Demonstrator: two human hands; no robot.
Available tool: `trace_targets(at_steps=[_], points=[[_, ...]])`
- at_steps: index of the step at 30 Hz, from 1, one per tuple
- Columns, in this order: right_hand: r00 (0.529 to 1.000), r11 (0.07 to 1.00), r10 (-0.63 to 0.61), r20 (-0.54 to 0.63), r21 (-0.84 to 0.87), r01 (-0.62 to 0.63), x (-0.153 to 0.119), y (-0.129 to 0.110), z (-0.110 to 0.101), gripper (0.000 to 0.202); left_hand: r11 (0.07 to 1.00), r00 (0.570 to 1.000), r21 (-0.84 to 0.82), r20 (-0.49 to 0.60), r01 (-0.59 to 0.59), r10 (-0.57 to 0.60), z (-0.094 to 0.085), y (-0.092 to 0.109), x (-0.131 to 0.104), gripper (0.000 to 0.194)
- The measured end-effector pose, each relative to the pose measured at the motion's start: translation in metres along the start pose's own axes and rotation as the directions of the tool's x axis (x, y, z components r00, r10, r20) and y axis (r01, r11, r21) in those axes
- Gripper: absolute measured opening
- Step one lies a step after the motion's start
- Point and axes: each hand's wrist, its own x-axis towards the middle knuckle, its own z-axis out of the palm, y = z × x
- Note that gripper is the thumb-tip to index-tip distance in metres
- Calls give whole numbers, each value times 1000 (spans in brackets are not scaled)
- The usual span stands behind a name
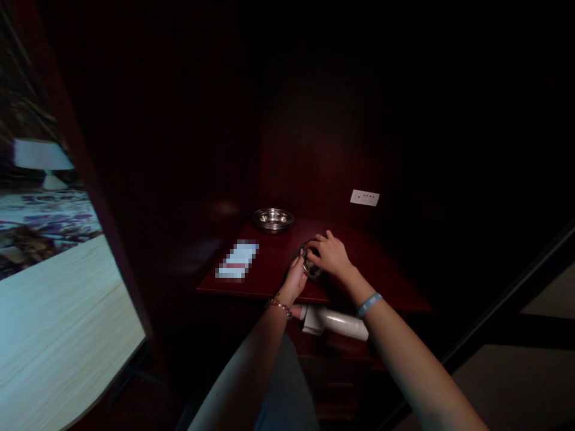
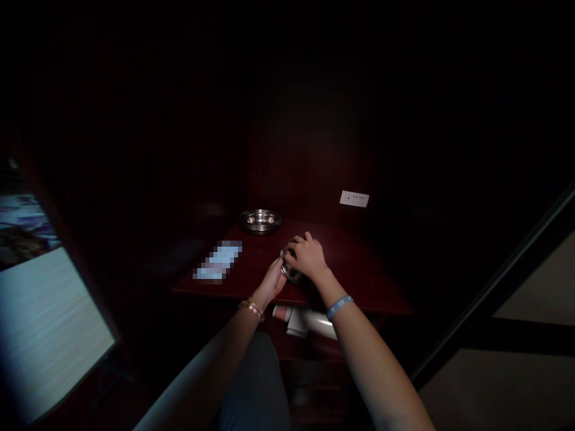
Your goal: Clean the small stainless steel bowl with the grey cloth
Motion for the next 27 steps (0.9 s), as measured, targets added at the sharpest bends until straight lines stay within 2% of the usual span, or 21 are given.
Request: trace_targets(at_steps=[4,13,22,27], points=[[999,999,33,8,43,-33,7,8,2,28,1000,1000,0,-10,9,-9,1,0,-1,23],[970,962,238,50,129,-242,11,31,13,36,999,1000,45,-7,19,-19,4,3,-5,31],[938,922,337,85,171,-347,-7,52,27,40,998,999,47,0,42,-42,0,3,-2,34],[923,865,369,108,323,-383,-28,62,41,41,998,998,45,-44,36,-34,-3,1,1,32]])
